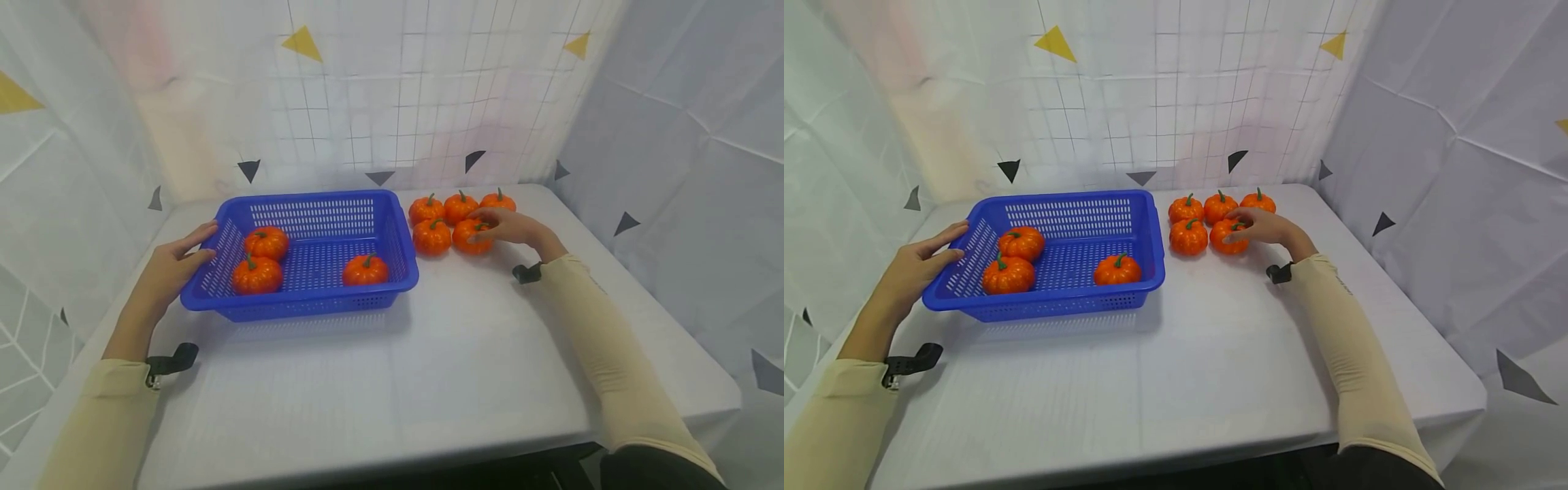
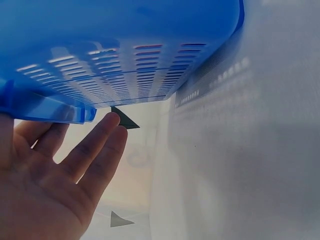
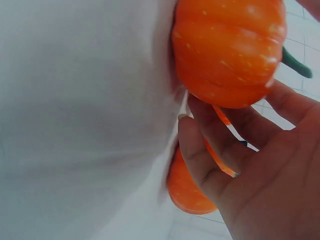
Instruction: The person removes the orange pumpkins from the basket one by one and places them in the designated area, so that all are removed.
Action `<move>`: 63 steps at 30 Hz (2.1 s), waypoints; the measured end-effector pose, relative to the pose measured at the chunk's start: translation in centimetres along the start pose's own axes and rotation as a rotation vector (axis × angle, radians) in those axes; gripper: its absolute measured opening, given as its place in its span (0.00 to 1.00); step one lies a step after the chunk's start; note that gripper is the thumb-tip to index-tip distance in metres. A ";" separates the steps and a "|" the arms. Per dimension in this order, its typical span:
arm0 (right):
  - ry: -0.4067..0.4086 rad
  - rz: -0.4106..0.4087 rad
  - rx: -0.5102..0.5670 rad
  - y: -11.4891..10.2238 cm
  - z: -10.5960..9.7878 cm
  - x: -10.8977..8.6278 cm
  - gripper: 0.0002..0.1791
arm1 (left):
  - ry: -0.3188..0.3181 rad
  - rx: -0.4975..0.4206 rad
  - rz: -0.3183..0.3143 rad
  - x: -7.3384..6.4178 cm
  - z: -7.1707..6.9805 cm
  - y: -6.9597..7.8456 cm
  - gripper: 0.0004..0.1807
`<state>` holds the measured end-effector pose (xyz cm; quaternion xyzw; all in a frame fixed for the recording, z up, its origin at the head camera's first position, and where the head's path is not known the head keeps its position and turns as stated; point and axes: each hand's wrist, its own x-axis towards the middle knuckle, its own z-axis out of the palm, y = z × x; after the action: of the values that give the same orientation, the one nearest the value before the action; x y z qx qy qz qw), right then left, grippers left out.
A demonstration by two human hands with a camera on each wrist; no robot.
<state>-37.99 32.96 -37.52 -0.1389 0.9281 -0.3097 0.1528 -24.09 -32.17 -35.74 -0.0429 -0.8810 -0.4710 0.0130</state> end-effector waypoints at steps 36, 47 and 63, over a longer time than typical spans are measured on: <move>0.008 -0.398 0.040 -14.0 -0.9 -3.2 0.29 | -0.003 0.020 0.004 -0.2 -0.1 0.3 0.32; -0.048 -0.439 0.000 -16.9 0.9 -3.0 0.31 | 0.001 0.011 0.011 -0.1 0.0 0.2 0.33; -0.187 -0.537 -0.065 -19.5 2.8 -2.0 0.32 | 0.003 0.018 0.003 0.1 0.0 -0.1 0.32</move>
<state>-31.96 17.23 -27.21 -0.4127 0.8494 -0.2949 0.1458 -24.15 -32.22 -35.77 -0.0435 -0.8852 -0.4630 0.0153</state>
